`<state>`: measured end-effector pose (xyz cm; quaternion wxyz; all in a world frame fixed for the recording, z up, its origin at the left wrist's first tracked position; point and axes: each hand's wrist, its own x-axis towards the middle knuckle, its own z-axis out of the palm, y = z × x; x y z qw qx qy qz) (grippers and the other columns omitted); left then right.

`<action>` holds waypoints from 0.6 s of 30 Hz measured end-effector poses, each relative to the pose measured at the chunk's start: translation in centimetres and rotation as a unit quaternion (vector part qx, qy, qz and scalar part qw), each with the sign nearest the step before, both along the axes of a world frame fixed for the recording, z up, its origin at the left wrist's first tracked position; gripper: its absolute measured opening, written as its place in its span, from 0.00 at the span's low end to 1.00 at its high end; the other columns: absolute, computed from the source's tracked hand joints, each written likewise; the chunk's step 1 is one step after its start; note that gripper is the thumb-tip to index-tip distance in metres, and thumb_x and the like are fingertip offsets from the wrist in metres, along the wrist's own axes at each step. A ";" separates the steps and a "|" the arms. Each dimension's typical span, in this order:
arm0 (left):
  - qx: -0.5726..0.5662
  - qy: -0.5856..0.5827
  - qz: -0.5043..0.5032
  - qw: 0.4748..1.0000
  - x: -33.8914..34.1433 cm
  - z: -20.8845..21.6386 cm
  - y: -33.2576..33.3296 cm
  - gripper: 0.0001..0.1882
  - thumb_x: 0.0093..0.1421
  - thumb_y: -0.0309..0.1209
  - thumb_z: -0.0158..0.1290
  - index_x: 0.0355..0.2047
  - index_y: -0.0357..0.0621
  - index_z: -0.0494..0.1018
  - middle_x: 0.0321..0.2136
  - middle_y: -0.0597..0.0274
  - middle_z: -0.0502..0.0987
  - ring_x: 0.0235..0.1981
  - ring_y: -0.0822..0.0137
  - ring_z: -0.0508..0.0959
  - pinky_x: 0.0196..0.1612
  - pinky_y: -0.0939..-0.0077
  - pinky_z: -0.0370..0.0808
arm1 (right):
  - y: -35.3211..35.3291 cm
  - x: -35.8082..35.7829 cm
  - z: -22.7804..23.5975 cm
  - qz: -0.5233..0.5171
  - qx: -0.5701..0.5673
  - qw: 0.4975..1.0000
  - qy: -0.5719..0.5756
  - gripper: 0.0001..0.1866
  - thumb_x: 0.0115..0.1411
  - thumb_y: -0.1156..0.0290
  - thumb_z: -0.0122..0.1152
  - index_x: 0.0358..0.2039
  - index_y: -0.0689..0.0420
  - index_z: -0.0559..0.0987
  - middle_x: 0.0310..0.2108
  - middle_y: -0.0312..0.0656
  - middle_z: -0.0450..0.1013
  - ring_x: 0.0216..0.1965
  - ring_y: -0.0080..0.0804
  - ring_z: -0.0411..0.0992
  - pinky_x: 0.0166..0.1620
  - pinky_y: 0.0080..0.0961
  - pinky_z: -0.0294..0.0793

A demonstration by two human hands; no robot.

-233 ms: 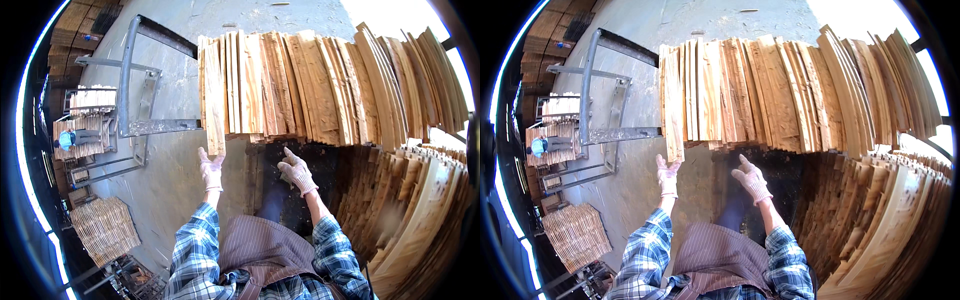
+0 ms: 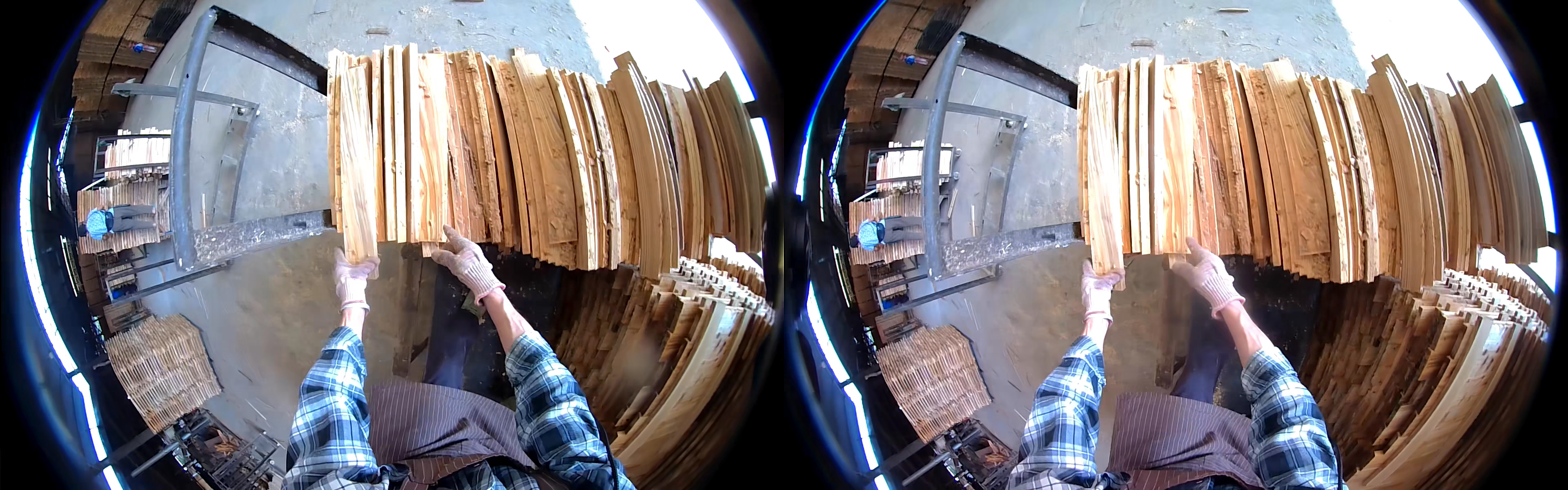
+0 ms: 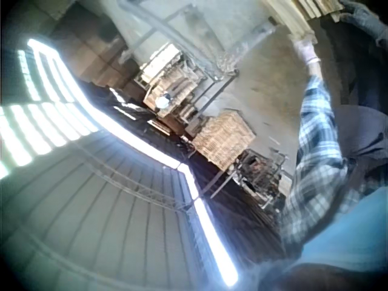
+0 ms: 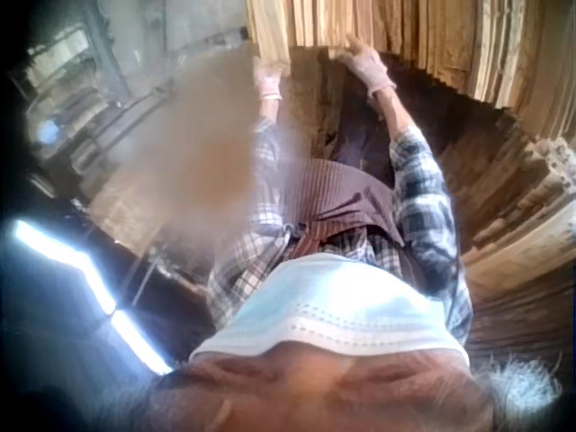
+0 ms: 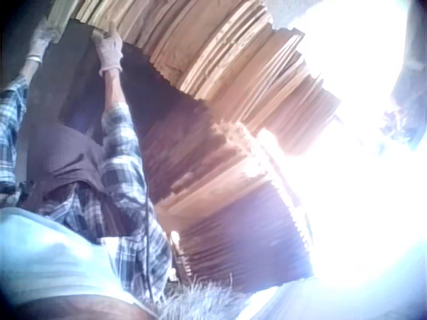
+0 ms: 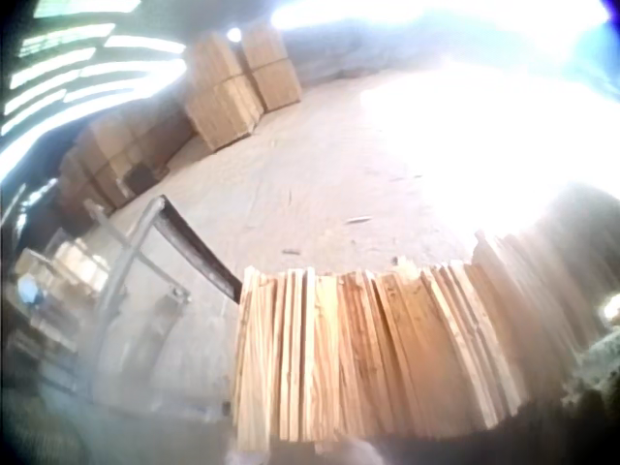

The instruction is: The person repeatedly picks up stacks of wooden planks from a lower pile and places them onto a higher stack. They wear gloves and handle the lumber with both hands, lifting and arranging the planks in a repetitive cycle.

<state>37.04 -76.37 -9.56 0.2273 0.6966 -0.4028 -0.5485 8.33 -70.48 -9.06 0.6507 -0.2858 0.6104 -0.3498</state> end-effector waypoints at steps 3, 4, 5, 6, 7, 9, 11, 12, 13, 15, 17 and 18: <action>0.004 0.055 0.093 0.994 0.8 -0.2 -0.2 0.28 0.58 0.36 0.56 0.48 0.26 0.59 0.40 0.40 0.71 0.40 0.52 0.73 0.42 0.65 0.70 | -3.6 1.2 0.4 -0.047 0.062 0.995 -0.064 0.43 0.54 0.63 0.67 0.66 0.63 0.57 0.62 0.59 0.62 0.59 0.42 0.67 0.58 0.26 0.67; 0.000 0.031 0.101 0.994 -0.4 0.8 -1.1 0.20 0.56 0.30 0.58 0.42 0.30 0.66 0.35 0.49 0.75 0.34 0.61 0.75 0.34 0.70 0.72 | -4.6 2.0 -1.0 -0.076 0.080 0.988 -0.108 0.44 0.55 0.65 0.66 0.67 0.63 0.55 0.62 0.58 0.61 0.62 0.43 0.64 0.60 0.27 0.66; -0.003 0.000 0.087 0.996 -2.0 1.6 -2.0 0.12 0.54 0.25 0.60 0.37 0.34 0.72 0.30 0.58 0.78 0.27 0.69 0.77 0.26 0.75 0.73 | -5.1 2.7 -2.2 -0.078 0.047 0.994 -0.055 0.43 0.55 0.65 0.67 0.67 0.63 0.56 0.60 0.54 0.65 0.56 0.37 0.68 0.56 0.25 0.68; 0.009 -0.108 0.008 0.994 -5.1 4.3 -3.0 0.14 0.55 0.26 0.60 0.37 0.30 0.71 0.34 0.52 0.77 0.31 0.63 0.77 0.33 0.72 0.76 | -5.6 3.0 -3.3 -0.082 0.016 0.997 -0.002 0.42 0.56 0.66 0.68 0.66 0.63 0.57 0.57 0.51 0.69 0.50 0.32 0.72 0.52 0.23 0.71; -0.041 -0.064 -0.003 0.997 -5.9 4.9 -2.8 0.13 0.53 0.25 0.61 0.36 0.31 0.72 0.32 0.56 0.77 0.30 0.66 0.77 0.32 0.74 0.75 | -6.0 4.1 -3.4 -0.035 -0.001 0.993 0.112 0.42 0.56 0.67 0.67 0.66 0.65 0.58 0.59 0.50 0.67 0.48 0.30 0.73 0.47 0.21 0.73; -0.131 0.029 -0.019 0.991 -6.6 4.8 -1.5 0.14 0.49 0.23 0.64 0.35 0.34 0.73 0.28 0.63 0.78 0.26 0.72 0.75 0.30 0.77 0.74 | -6.8 4.2 -3.0 -0.050 0.049 0.998 -0.003 0.41 0.57 0.66 0.65 0.66 0.64 0.57 0.61 0.52 0.64 0.58 0.36 0.66 0.58 0.23 0.65; -0.082 -0.061 0.007 0.995 -7.4 4.6 -0.4 0.16 0.48 0.22 0.65 0.36 0.35 0.73 0.29 0.64 0.78 0.28 0.75 0.75 0.31 0.81 0.73 | -6.7 3.7 -1.1 -0.052 0.083 0.991 -0.095 0.40 0.58 0.66 0.64 0.66 0.64 0.57 0.62 0.54 0.63 0.61 0.37 0.64 0.60 0.25 0.64; -0.078 -0.022 0.012 0.997 -9.1 6.3 -0.8 0.16 0.48 0.22 0.65 0.37 0.35 0.73 0.29 0.64 0.78 0.28 0.75 0.75 0.31 0.81 0.73 | -6.2 3.1 -0.7 -0.084 0.083 0.986 -0.117 0.39 0.59 0.66 0.63 0.66 0.65 0.57 0.61 0.54 0.64 0.60 0.37 0.66 0.59 0.25 0.65; -0.068 0.008 0.021 0.997 -10.0 7.3 -0.8 0.17 0.49 0.22 0.65 0.38 0.36 0.73 0.30 0.64 0.77 0.30 0.75 0.76 0.33 0.80 0.74 | -5.4 2.8 -0.4 -0.113 0.081 0.980 -0.140 0.39 0.59 0.66 0.63 0.66 0.65 0.57 0.60 0.54 0.65 0.59 0.36 0.67 0.58 0.25 0.67; -0.041 0.068 0.035 0.996 -11.3 8.9 0.1 0.17 0.50 0.22 0.65 0.39 0.38 0.71 0.32 0.65 0.76 0.33 0.75 0.77 0.37 0.78 0.76 | -4.3 1.6 0.1 -0.123 0.042 0.979 -0.157 0.38 0.60 0.66 0.62 0.66 0.66 0.57 0.57 0.54 0.69 0.54 0.35 0.71 0.54 0.26 0.70; -0.042 0.070 0.012 0.997 -12.6 9.4 3.2 0.20 0.49 0.25 0.67 0.41 0.38 0.72 0.33 0.65 0.77 0.33 0.75 0.77 0.38 0.78 0.77 | -5.1 1.0 4.2 -0.142 0.053 0.969 -0.195 0.30 0.58 0.69 0.66 0.58 0.66 0.67 0.47 0.48 0.75 0.45 0.30 0.74 0.50 0.23 0.72; -0.046 0.073 -0.005 0.996 -13.7 9.6 4.2 0.21 0.49 0.26 0.68 0.42 0.38 0.72 0.33 0.65 0.77 0.33 0.75 0.77 0.39 0.78 0.77 | -5.4 0.9 5.1 -0.154 0.071 0.963 -0.211 0.26 0.56 0.70 0.67 0.54 0.65 0.72 0.43 0.45 0.77 0.42 0.28 0.75 0.47 0.23 0.74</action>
